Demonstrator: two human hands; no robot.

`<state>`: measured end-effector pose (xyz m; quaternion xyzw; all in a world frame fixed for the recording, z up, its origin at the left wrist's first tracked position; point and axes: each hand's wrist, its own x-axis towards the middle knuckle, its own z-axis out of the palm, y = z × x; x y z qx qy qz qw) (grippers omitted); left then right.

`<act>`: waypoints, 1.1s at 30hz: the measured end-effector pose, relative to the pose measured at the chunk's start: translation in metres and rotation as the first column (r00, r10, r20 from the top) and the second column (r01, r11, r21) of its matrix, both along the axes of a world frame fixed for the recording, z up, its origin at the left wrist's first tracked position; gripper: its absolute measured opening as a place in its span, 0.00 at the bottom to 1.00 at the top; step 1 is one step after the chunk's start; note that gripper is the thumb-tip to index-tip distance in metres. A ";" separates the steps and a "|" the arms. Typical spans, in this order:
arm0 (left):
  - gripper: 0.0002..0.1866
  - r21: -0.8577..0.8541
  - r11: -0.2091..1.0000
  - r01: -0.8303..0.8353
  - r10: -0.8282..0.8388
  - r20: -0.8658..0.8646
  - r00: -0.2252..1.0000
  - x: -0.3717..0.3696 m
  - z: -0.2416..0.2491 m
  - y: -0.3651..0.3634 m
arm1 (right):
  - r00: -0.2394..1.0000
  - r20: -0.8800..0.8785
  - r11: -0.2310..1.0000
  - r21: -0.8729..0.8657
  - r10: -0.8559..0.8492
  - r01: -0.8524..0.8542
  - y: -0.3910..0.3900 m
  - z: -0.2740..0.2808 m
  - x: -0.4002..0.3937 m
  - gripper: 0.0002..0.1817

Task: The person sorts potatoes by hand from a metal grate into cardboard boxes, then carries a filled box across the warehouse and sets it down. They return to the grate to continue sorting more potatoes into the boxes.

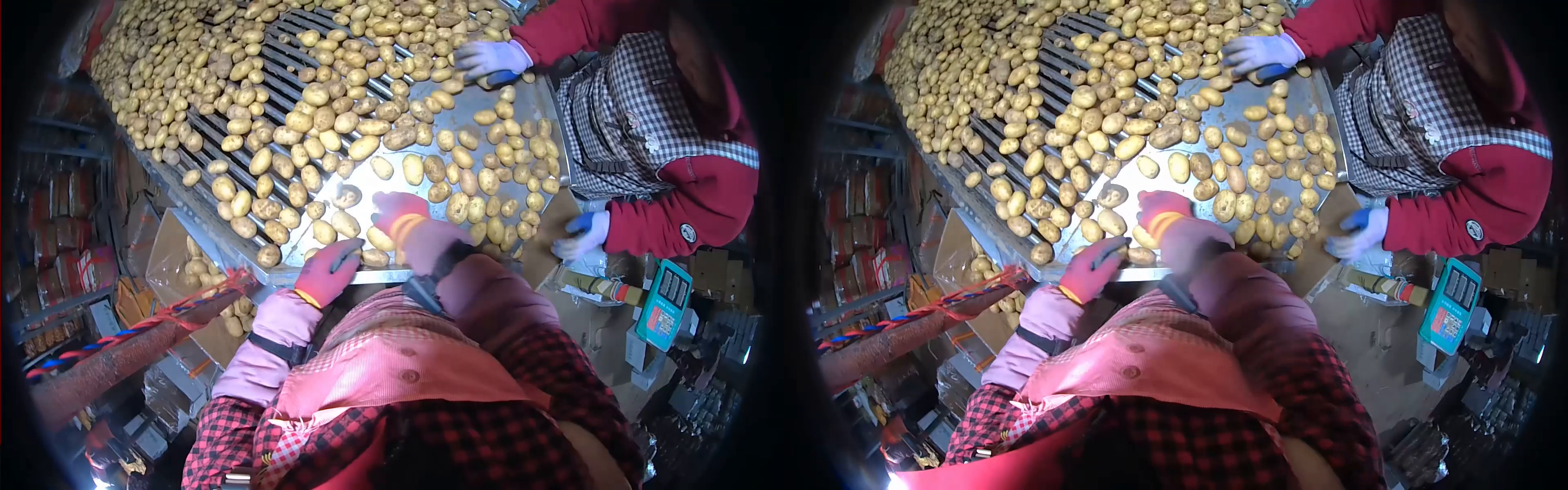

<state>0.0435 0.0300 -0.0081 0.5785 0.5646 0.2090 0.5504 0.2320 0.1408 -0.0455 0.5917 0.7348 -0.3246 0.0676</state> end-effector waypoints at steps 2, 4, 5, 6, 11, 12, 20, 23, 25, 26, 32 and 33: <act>0.22 -0.272 0.935 -0.227 0.319 0.368 0.873 -0.010 -0.008 0.007 | 0.917 -0.303 0.964 -0.024 -0.260 0.265 -0.007 0.001 0.033 0.23; 0.29 -0.659 0.722 -0.210 0.650 0.543 0.531 -0.006 0.004 0.025 | 0.771 -0.525 0.928 -0.118 -0.360 0.353 -0.017 0.007 0.038 0.29; 0.30 -0.737 0.658 -0.154 0.715 0.549 0.434 0.002 0.018 0.030 | 0.747 -0.594 0.947 -0.088 -0.299 0.310 -0.028 0.019 0.032 0.29; 0.32 -0.797 0.598 -0.087 0.771 0.542 0.333 0.009 0.034 0.036 | 0.713 -0.662 0.962 -0.050 -0.232 0.267 -0.031 0.035 0.027 0.29; 0.32 -0.713 0.695 0.091 0.708 0.701 0.084 -0.013 0.022 0.030 | 0.757 -0.652 0.942 0.219 -0.051 0.253 0.019 0.035 0.037 0.31; 0.32 -0.681 0.726 0.094 0.681 0.732 0.038 -0.023 0.020 0.026 | 0.865 -0.500 0.895 0.400 0.034 0.196 0.046 0.029 0.052 0.32; 0.30 -0.762 0.623 -0.178 0.782 0.602 0.163 -0.034 0.037 0.008 | 0.931 0.290 0.793 0.501 0.223 -0.346 0.119 -0.007 -0.006 0.42; 0.22 -0.670 0.728 -0.145 0.678 0.735 0.004 -0.036 0.036 0.008 | 0.856 0.045 0.715 0.529 0.515 -0.457 0.072 0.011 0.014 0.39; 0.15 -0.739 0.649 -0.181 0.755 0.656 0.030 -0.036 0.050 0.016 | 0.908 -0.072 0.910 0.069 0.414 -0.409 0.093 0.055 -0.003 0.31; 0.15 -0.747 0.652 -0.127 0.754 0.657 0.005 -0.039 0.055 0.014 | 0.936 -0.102 0.919 -0.181 0.337 -0.350 0.104 0.066 -0.012 0.27; 0.32 -0.824 0.551 -0.135 0.802 0.567 -0.188 -0.041 0.014 -0.029 | 0.914 -0.084 0.790 0.538 0.397 -0.294 0.223 0.017 -0.117 0.34; 0.29 -0.741 0.645 -0.189 0.750 0.660 -0.031 -0.046 0.021 -0.032 | 0.890 0.068 0.743 0.524 0.450 -0.416 0.202 0.028 -0.123 0.31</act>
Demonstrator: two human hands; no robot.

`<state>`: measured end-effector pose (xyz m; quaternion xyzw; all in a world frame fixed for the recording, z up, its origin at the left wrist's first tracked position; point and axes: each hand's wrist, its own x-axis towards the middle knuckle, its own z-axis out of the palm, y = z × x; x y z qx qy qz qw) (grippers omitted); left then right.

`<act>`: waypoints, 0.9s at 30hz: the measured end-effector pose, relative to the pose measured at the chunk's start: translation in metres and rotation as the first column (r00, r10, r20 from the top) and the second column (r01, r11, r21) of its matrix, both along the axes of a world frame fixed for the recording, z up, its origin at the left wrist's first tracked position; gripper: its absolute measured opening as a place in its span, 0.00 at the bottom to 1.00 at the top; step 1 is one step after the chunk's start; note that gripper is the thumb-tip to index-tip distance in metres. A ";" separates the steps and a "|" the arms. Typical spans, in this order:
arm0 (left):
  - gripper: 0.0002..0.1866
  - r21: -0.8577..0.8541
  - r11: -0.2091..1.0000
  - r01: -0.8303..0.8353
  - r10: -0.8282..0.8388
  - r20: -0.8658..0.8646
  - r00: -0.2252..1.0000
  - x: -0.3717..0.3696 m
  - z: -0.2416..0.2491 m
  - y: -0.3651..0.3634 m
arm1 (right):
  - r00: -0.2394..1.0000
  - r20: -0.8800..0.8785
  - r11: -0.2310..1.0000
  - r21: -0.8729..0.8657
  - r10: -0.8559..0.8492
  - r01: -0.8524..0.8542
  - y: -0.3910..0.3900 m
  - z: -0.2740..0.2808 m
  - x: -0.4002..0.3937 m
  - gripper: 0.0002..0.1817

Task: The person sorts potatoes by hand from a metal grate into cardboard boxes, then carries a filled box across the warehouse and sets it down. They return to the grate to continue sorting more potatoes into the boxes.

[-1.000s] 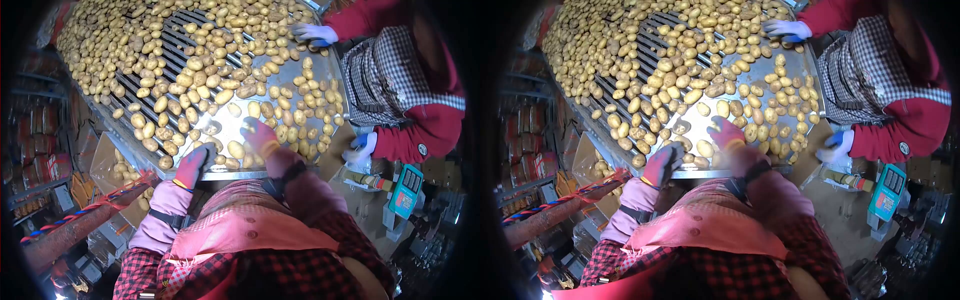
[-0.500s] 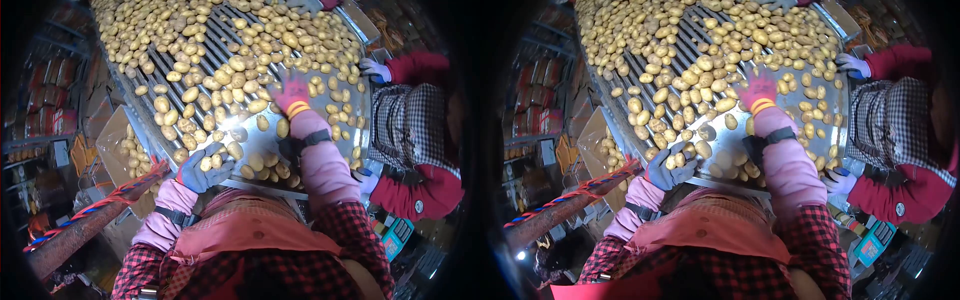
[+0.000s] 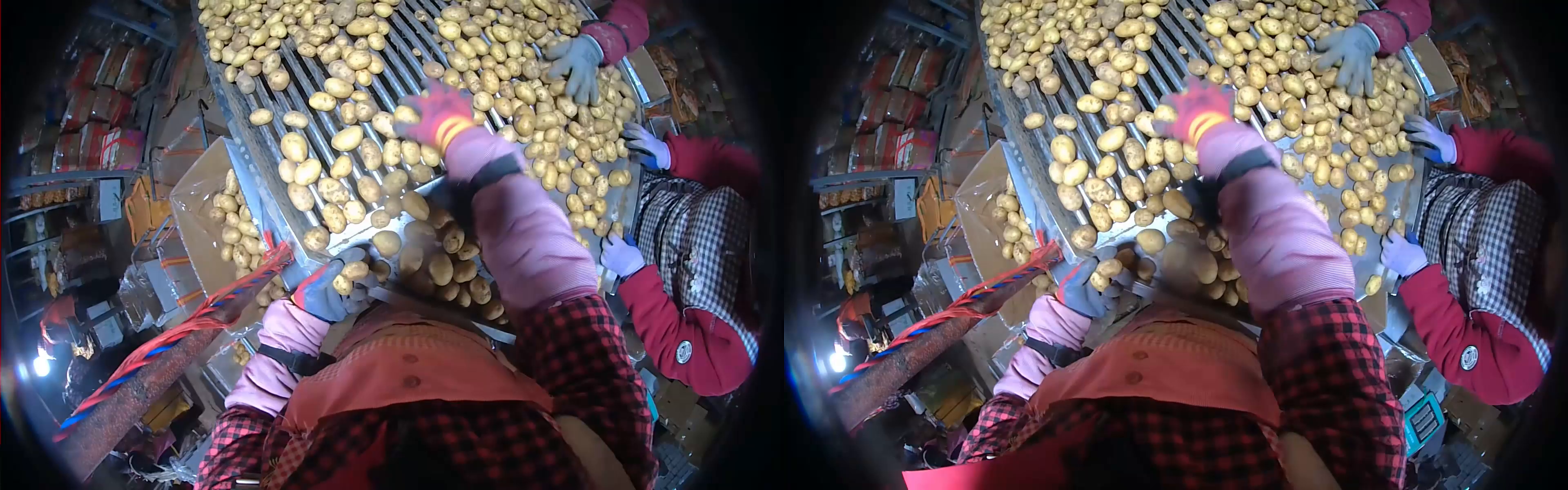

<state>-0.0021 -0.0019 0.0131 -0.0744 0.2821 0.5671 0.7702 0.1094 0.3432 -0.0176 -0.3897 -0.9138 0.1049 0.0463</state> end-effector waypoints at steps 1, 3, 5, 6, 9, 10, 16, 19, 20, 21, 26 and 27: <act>0.29 -0.014 1.000 -0.016 0.016 -0.015 1.000 -0.006 -0.002 -0.006 | 0.987 0.152 0.997 0.051 0.055 -0.064 -0.029 0.018 0.003 0.29; 0.28 -0.028 0.997 -0.071 0.070 -0.033 0.997 -0.013 -0.015 -0.015 | 0.946 -0.258 0.975 0.153 0.196 -0.161 -0.059 -0.015 0.030 0.24; 0.30 0.032 0.996 -0.089 0.091 -0.103 0.990 -0.015 -0.016 -0.018 | 0.934 -0.281 0.975 0.086 0.222 -0.206 -0.099 -0.020 0.069 0.20; 0.31 0.037 0.994 -0.104 0.106 -0.068 0.992 -0.017 -0.016 -0.017 | 0.958 -0.217 0.979 -0.040 0.187 -0.200 -0.118 -0.031 0.090 0.20; 0.32 0.113 0.993 0.031 0.005 -0.306 0.952 -0.014 -0.016 -0.009 | 0.958 -0.166 0.971 0.003 0.235 -0.238 -0.147 -0.019 0.153 0.20; 0.32 0.131 0.986 0.106 -0.038 -0.442 0.896 -0.012 -0.014 -0.006 | 0.944 -0.174 0.959 0.087 0.280 -0.269 -0.148 -0.012 0.167 0.21; 0.19 -0.032 0.994 0.103 -0.107 -0.231 0.967 -0.012 -0.008 -0.009 | 0.918 -0.357 0.974 0.080 -0.172 0.214 -0.139 -0.002 0.183 0.24; 0.24 0.115 0.984 0.135 -0.136 0.004 0.991 -0.010 -0.017 -0.003 | 0.871 -0.491 0.971 0.205 -0.005 0.121 -0.114 0.002 0.150 0.20; 0.28 0.285 0.951 0.123 -0.178 0.176 0.968 -0.005 -0.025 0.007 | 0.859 -0.508 0.988 0.155 0.063 0.020 -0.101 0.006 0.129 0.20; 0.28 0.210 0.969 0.131 -0.151 0.081 0.985 0.001 -0.020 0.009 | 0.918 -0.391 0.989 0.149 0.066 -0.007 -0.089 0.001 0.106 0.18; 0.29 0.069 0.994 0.087 -0.075 -0.159 0.984 0.004 0.004 -0.007 | 0.809 -0.565 0.986 -0.116 -0.161 0.115 -0.041 0.042 0.083 0.19; 0.29 0.082 0.994 0.066 -0.052 -0.168 0.984 0.000 0.005 -0.013 | 0.805 -0.582 0.991 -0.122 -0.116 0.054 -0.036 0.043 0.093 0.21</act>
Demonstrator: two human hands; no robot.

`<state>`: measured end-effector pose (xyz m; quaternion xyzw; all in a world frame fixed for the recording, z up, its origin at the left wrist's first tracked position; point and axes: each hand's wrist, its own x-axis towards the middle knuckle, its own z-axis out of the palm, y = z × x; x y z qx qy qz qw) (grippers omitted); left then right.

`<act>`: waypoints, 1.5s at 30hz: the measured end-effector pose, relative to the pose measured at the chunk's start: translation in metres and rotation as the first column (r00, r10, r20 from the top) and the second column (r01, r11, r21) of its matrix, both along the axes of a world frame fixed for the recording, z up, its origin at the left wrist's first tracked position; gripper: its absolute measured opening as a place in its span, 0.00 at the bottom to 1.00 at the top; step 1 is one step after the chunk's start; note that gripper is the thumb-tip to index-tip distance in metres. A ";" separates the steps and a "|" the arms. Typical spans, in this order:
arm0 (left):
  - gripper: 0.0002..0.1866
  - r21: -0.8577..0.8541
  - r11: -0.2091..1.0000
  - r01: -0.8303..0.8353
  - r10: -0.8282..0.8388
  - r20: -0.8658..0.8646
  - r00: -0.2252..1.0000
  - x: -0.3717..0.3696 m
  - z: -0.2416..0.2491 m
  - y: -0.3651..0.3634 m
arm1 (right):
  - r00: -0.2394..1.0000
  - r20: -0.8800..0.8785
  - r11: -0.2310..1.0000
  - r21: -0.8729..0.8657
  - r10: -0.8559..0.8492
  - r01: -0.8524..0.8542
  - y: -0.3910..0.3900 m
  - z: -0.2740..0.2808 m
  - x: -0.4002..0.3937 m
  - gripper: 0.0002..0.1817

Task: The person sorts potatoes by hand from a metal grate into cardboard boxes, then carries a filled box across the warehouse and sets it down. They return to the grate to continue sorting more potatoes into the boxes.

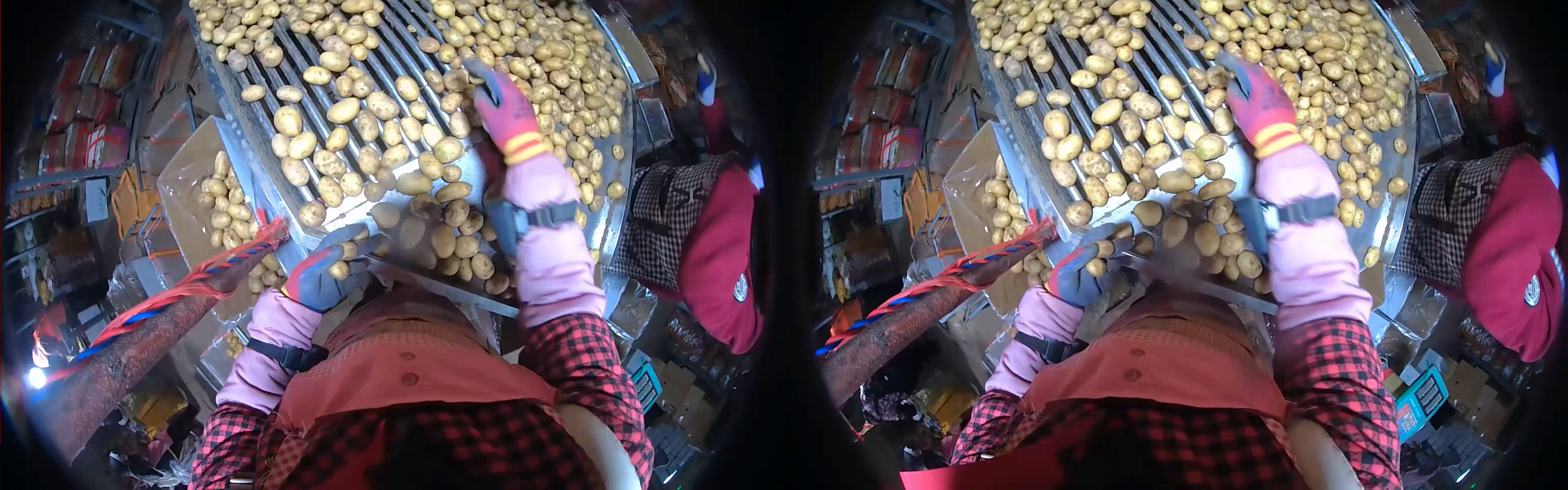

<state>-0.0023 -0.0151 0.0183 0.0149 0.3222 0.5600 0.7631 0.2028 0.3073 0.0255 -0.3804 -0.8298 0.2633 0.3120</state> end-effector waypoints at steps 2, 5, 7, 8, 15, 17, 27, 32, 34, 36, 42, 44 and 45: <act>0.27 0.021 0.999 0.030 -0.029 -0.071 0.997 -0.008 -0.002 -0.011 | 0.942 0.235 0.970 -0.077 0.241 -0.229 -0.017 -0.023 0.015 0.27; 0.25 -0.017 1.000 -0.013 0.013 -0.008 1.000 -0.004 -0.007 -0.014 | 0.846 0.458 0.957 -0.043 0.274 -0.286 -0.041 -0.052 0.017 0.32; 0.24 0.007 0.996 0.090 -0.083 -0.303 0.949 -0.004 -0.013 -0.010 | 0.942 0.178 0.938 -0.258 0.284 -0.233 -0.043 -0.053 0.023 0.34; 0.24 0.036 0.998 0.052 -0.048 -0.086 0.995 -0.004 -0.013 -0.011 | 0.965 -0.138 0.822 -0.505 0.224 -0.263 -0.052 -0.056 0.029 0.33; 0.24 0.120 0.987 0.103 -0.081 -0.174 0.981 -0.002 0.006 -0.009 | 0.440 -0.704 0.122 -0.593 -0.557 -0.796 -0.134 -0.015 0.034 0.37; 0.26 0.160 0.977 0.141 -0.077 -0.352 0.933 -0.001 0.008 -0.013 | 0.373 -0.701 0.115 -0.543 -0.608 -0.832 -0.150 -0.008 0.026 0.44; 0.21 0.115 0.992 -0.057 0.025 0.265 0.964 -0.062 0.006 -0.112 | 0.681 -0.686 0.031 -0.710 -0.256 -0.703 -0.258 0.054 -0.065 0.32; 0.17 0.022 0.858 -0.513 0.494 0.235 0.837 -0.107 -0.032 -0.233 | 0.824 -0.394 -0.377 -0.894 0.408 -0.240 -0.323 0.033 -0.112 0.30; 0.17 -0.114 0.769 -0.629 0.635 0.024 0.772 -0.122 -0.050 -0.306 | 0.093 -0.479 -0.004 -0.198 0.873 -0.980 -0.354 -0.014 -0.127 0.23; 0.17 -0.271 0.422 -0.865 0.808 -0.320 0.495 -0.108 -0.036 -0.347 | -0.150 -0.332 -0.275 -0.370 0.931 -0.888 -0.362 -0.017 -0.162 0.26; 0.23 -0.157 0.714 -0.682 -0.533 -0.753 -0.385 -0.092 -0.086 -0.459 | 0.588 -0.769 -0.480 -0.626 0.250 -0.614 -0.398 0.078 -0.338 0.24; 0.24 -0.262 0.576 -0.774 -0.666 -0.700 -0.259 -0.098 -0.132 -0.491 | 0.590 -0.790 -0.386 -0.603 0.165 -0.698 -0.400 0.065 -0.348 0.24; 0.24 -0.294 0.557 -0.777 -0.688 -0.687 -0.233 -0.101 -0.152 -0.502 | 0.617 -0.763 -0.387 -0.637 0.193 -0.667 -0.393 0.051 -0.336 0.23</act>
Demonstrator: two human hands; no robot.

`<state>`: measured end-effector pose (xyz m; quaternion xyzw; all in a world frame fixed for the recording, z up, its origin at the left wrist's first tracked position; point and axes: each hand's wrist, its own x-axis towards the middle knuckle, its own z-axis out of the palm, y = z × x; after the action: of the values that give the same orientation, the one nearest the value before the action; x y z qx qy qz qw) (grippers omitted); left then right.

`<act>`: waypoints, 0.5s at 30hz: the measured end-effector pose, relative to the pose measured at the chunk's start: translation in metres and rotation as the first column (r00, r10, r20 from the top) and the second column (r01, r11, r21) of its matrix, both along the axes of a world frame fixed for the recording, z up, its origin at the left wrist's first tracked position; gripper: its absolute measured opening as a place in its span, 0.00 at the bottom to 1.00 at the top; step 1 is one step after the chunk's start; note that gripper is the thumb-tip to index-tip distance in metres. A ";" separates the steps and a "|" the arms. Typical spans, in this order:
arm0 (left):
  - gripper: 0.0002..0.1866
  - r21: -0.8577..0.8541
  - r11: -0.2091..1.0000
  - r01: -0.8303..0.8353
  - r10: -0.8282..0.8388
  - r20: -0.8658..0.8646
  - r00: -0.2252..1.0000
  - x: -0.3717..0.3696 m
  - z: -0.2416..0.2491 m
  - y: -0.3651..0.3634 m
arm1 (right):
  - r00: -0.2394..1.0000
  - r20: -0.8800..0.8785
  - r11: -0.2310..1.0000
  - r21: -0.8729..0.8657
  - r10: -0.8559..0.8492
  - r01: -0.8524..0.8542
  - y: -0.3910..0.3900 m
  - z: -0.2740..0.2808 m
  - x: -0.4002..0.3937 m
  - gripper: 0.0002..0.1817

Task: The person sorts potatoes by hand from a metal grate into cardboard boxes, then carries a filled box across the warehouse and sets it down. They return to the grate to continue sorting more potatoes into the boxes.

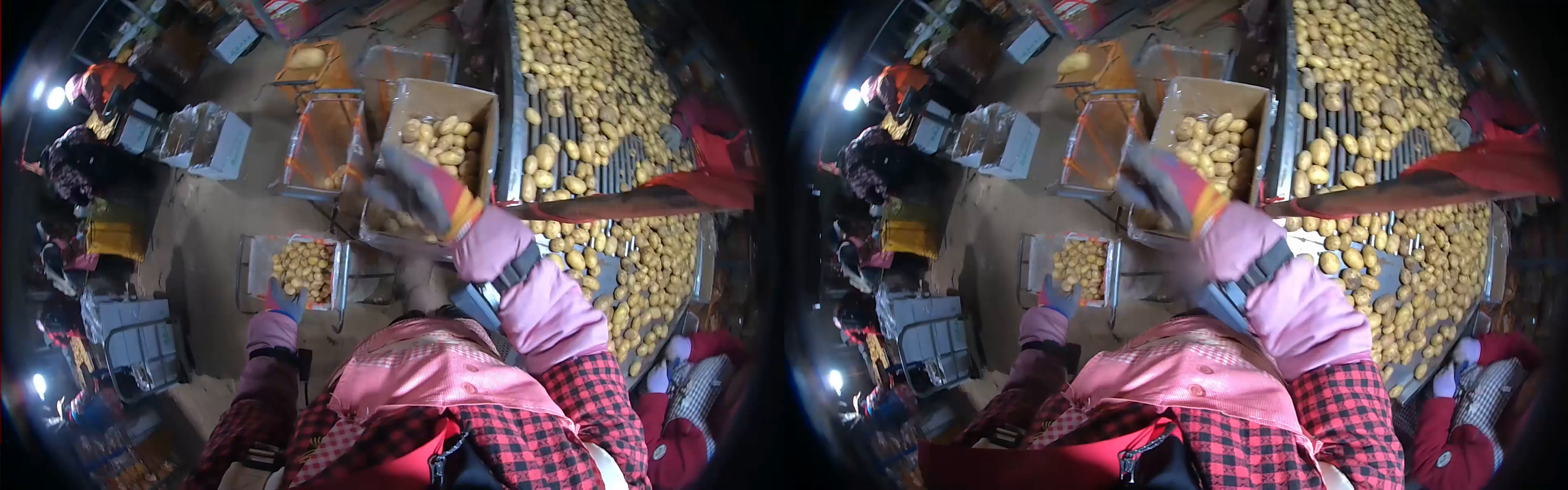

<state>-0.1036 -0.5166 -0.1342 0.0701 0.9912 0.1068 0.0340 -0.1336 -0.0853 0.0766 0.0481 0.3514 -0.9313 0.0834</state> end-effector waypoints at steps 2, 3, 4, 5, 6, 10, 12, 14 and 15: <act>0.23 -0.123 0.934 0.334 -0.345 -0.080 0.935 -0.011 0.004 0.013 | 0.978 0.153 0.971 0.168 0.143 -0.169 0.015 -0.046 0.058 0.21; 0.21 -0.232 0.813 0.535 -0.572 -0.139 0.809 -0.018 0.022 0.033 | 0.965 0.182 0.923 0.302 0.188 -0.237 0.024 -0.065 0.095 0.19; 0.20 -0.317 0.667 0.674 -0.679 0.113 0.726 -0.019 0.053 0.073 | 0.983 0.044 0.835 0.521 0.180 -0.176 0.036 -0.077 0.134 0.20; 0.20 -0.310 0.501 0.808 -0.723 0.363 0.588 -0.021 0.085 0.114 | 0.981 -0.086 0.685 0.726 0.176 -0.059 0.049 -0.090 0.174 0.20; 0.19 -0.242 0.349 0.905 -0.795 0.436 0.423 -0.015 0.115 0.163 | 0.965 -0.201 0.502 0.860 0.166 0.093 0.062 -0.101 0.215 0.20; 0.20 0.806 0.344 0.481 -0.916 0.400 -0.014 0.001 0.113 0.277 | 0.932 0.197 0.871 0.455 -0.303 0.187 0.066 -0.107 0.327 0.23; 0.20 0.764 0.593 -0.255 -0.805 0.557 -0.204 0.016 0.137 0.342 | 0.723 0.522 0.880 0.130 -0.452 0.456 0.063 -0.089 0.366 0.23; 0.22 0.520 0.700 -0.489 -0.701 0.631 -0.331 0.032 0.148 0.403 | 0.669 0.405 0.774 0.437 -0.624 0.457 0.047 -0.112 0.406 0.21; 0.25 0.586 0.684 -0.434 -0.724 0.621 -0.300 0.041 0.147 0.428 | 0.695 0.258 0.690 0.562 -0.671 0.457 0.036 -0.130 0.431 0.20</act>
<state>-0.0629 -0.0890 0.0127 0.1148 0.3838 0.4625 0.7910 0.2970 -0.0494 -0.0539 0.3863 0.4968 -0.7622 -0.1514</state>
